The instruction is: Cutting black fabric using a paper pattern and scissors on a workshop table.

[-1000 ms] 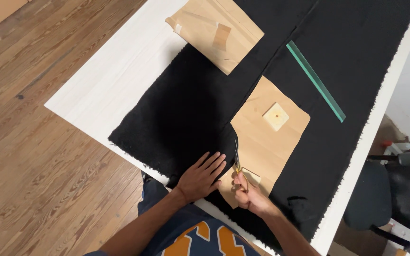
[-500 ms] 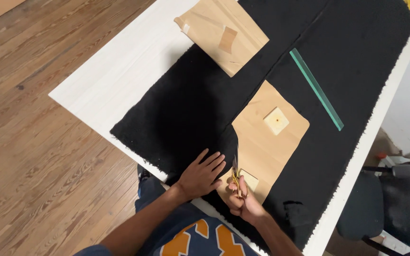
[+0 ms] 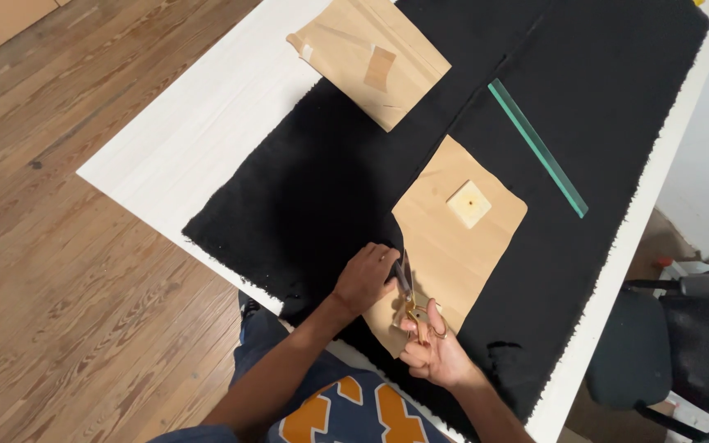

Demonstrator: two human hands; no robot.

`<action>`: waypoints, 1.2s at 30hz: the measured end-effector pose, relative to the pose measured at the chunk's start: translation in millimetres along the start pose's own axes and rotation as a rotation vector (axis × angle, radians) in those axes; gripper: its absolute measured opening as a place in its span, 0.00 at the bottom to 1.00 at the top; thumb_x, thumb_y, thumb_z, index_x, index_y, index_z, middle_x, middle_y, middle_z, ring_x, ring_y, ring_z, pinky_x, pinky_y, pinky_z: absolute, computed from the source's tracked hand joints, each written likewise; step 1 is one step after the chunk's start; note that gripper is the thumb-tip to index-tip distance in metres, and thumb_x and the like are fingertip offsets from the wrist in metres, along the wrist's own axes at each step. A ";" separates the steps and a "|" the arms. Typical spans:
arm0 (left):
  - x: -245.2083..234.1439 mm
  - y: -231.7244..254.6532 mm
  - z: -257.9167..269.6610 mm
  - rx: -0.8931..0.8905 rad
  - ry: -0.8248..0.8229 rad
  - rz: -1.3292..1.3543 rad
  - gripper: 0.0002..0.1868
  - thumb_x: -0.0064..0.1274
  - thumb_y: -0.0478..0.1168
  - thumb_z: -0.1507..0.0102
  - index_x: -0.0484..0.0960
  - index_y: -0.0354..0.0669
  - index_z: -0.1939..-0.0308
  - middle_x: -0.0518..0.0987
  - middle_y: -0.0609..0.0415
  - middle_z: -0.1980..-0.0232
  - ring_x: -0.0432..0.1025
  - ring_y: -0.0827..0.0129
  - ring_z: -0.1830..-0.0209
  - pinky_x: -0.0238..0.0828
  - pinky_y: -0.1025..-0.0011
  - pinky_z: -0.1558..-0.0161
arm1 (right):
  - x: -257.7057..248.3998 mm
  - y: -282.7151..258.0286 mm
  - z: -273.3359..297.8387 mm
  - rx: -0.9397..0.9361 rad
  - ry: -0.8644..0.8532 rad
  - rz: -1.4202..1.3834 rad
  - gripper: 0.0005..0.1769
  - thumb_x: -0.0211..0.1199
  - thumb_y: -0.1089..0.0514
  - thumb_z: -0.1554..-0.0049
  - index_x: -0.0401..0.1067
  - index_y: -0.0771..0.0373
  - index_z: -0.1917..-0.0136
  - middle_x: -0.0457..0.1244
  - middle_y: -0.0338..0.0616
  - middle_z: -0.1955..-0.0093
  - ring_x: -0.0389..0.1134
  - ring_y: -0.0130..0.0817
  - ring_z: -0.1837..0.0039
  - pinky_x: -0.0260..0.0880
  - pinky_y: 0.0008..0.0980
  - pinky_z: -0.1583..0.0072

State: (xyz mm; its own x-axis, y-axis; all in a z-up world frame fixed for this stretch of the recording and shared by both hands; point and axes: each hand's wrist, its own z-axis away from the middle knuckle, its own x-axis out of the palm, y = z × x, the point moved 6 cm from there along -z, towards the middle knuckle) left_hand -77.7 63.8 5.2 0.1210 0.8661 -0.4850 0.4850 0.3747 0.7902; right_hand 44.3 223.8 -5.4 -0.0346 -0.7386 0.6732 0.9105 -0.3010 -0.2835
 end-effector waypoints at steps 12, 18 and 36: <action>13.6 -24.4 -0.8 -0.123 0.137 0.003 0.12 0.59 0.34 0.43 0.78 0.43 0.56 0.79 0.51 0.64 0.76 0.56 0.58 0.74 0.60 0.56 | -10.2 4.7 0.8 0.007 0.071 0.162 0.36 0.34 0.18 0.41 0.60 0.50 0.53 0.38 0.28 0.77 0.38 0.24 0.73 0.36 0.27 0.70; 3.8 -21.1 -1.0 -0.158 0.179 0.086 0.13 0.60 0.35 0.44 0.80 0.44 0.56 0.80 0.51 0.64 0.76 0.56 0.59 0.75 0.61 0.57 | -5.3 2.1 -10.4 0.000 0.111 0.211 0.33 0.34 0.19 0.40 0.58 0.48 0.54 0.37 0.29 0.77 0.36 0.23 0.74 0.35 0.27 0.71; -3.9 -9.3 3.1 0.033 0.245 0.015 0.10 0.59 0.32 0.44 0.80 0.41 0.59 0.81 0.52 0.61 0.76 0.57 0.57 0.74 0.63 0.53 | 14.5 -29.7 -28.7 -0.126 0.332 0.351 0.23 0.42 0.31 0.36 0.60 0.50 0.55 0.43 0.30 0.75 0.37 0.21 0.77 0.33 0.27 0.73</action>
State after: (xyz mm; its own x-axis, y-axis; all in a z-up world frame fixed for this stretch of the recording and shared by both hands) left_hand -80.0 55.9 -1.4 -0.0838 0.9273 -0.3647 0.5129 0.3540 0.7821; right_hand 4.9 204.7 -6.8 0.1174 -0.9544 0.2745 0.8344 -0.0550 -0.5484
